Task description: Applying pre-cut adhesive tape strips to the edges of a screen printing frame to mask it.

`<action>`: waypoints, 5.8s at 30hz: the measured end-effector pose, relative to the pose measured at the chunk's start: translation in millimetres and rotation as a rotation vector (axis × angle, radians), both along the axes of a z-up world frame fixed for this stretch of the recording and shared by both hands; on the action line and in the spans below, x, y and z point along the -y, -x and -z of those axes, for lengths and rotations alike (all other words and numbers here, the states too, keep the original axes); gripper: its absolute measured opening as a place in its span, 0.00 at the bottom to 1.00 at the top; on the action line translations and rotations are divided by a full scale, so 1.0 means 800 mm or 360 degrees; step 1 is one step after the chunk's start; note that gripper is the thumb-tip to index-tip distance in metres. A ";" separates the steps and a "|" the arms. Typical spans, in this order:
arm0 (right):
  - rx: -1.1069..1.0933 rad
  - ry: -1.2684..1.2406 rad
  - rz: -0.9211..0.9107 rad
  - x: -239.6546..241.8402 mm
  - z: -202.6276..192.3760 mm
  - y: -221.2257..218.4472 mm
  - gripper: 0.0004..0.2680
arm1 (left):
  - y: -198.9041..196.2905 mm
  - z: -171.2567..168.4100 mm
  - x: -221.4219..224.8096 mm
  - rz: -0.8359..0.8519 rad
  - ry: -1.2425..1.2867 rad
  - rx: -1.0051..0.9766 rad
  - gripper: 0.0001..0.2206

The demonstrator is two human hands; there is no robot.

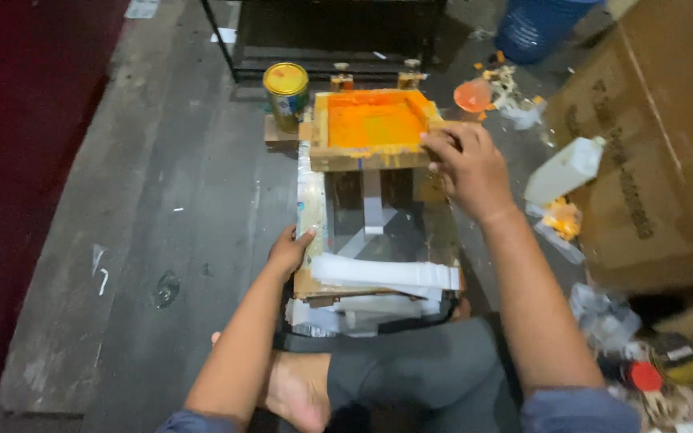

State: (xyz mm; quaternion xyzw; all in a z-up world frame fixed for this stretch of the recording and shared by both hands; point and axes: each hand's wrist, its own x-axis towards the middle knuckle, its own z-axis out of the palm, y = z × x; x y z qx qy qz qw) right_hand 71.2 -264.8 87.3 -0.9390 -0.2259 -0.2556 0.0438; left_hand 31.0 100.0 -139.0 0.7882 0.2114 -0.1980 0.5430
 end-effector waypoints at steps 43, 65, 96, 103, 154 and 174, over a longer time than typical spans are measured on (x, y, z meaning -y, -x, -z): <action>-0.0532 0.0193 0.0146 -0.017 0.101 0.059 0.22 | -0.008 -0.004 0.014 -0.0210 -0.0065 -0.0057 0.27; -0.0419 -0.0380 0.0031 -0.107 0.113 -0.111 0.08 | -0.007 -0.038 0.040 -0.0293 0.0002 -0.0183 0.33; -0.1222 -0.0056 0.0076 -0.103 0.080 0.006 0.11 | 0.020 -0.080 0.055 -0.0383 -0.0460 0.0393 0.16; -0.1301 -0.0196 0.0048 -0.102 0.045 0.016 0.13 | 0.018 -0.070 0.057 -0.0397 -0.0595 0.0392 0.13; -0.0584 -0.0054 0.0019 -0.080 0.095 -0.058 0.15 | 0.033 -0.090 0.067 -0.0576 -0.0551 0.0793 0.12; -0.1588 0.0166 -0.0217 -0.100 0.045 -0.020 0.16 | 0.032 -0.083 0.066 -0.0569 -0.0546 0.0798 0.11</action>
